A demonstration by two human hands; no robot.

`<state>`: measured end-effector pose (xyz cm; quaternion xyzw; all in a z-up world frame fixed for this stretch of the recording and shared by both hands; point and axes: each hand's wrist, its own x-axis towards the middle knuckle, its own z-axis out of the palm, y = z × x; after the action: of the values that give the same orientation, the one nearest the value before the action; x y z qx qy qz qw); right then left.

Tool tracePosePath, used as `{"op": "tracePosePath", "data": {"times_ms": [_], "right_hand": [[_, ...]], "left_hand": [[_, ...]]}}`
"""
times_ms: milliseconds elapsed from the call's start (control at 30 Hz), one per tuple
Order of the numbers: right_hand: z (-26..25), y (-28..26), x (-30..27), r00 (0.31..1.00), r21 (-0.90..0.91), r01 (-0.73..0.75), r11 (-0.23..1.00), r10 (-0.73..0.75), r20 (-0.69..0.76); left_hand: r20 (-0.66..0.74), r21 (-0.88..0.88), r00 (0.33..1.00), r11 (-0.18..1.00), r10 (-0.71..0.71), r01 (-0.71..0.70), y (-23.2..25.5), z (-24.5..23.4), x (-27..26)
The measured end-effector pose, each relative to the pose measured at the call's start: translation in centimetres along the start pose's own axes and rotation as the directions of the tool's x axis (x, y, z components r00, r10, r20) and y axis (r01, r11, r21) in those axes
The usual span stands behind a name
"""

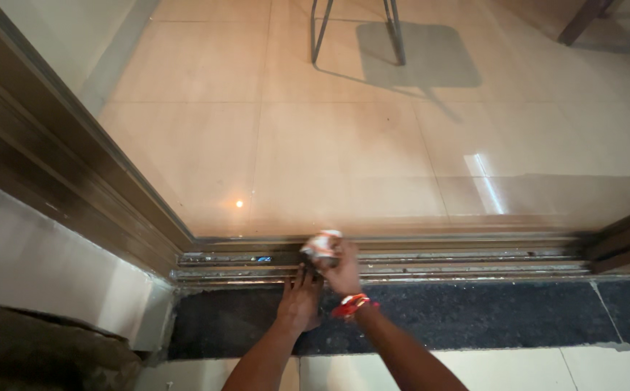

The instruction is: The person cleans the track and the glass of a sliding door using a white cloth, wiping the metal groove and then polishing the glass surface.

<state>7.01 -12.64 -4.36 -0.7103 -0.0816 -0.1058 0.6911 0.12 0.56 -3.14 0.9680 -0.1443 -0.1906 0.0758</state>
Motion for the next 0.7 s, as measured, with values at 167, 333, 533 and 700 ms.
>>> {"op": "tracePosePath", "data": {"times_ms": [167, 333, 533, 700], "right_hand": [[3.3, -3.2, -1.5, 0.983, -0.328, 0.184, 0.927, -0.171, 0.068], [-2.4, 1.6, -0.6, 0.957, -0.487, 0.241, 0.839, -0.290, -0.026], [-16.6, 6.6, 0.8, 0.839, -0.467, 0.039, 0.883, -0.283, -0.465], [-22.7, 6.8, 1.7, 0.579, -0.349, -0.269, 0.898, -0.139, -0.803]], "left_hand": [[-0.064, 0.000, 0.996, 0.998, 0.068, -0.069, -0.6, 1.5, 1.2], [-0.030, -0.053, 0.999, 0.998, 0.029, -0.031, 0.3, -2.3, -1.3], [-0.066, -0.101, 0.995, 0.992, 0.068, -0.075, -0.1, -2.3, -1.5], [0.048, -0.060, 0.997, 0.997, 0.052, -0.049, 0.0, -3.2, -1.5]]}}
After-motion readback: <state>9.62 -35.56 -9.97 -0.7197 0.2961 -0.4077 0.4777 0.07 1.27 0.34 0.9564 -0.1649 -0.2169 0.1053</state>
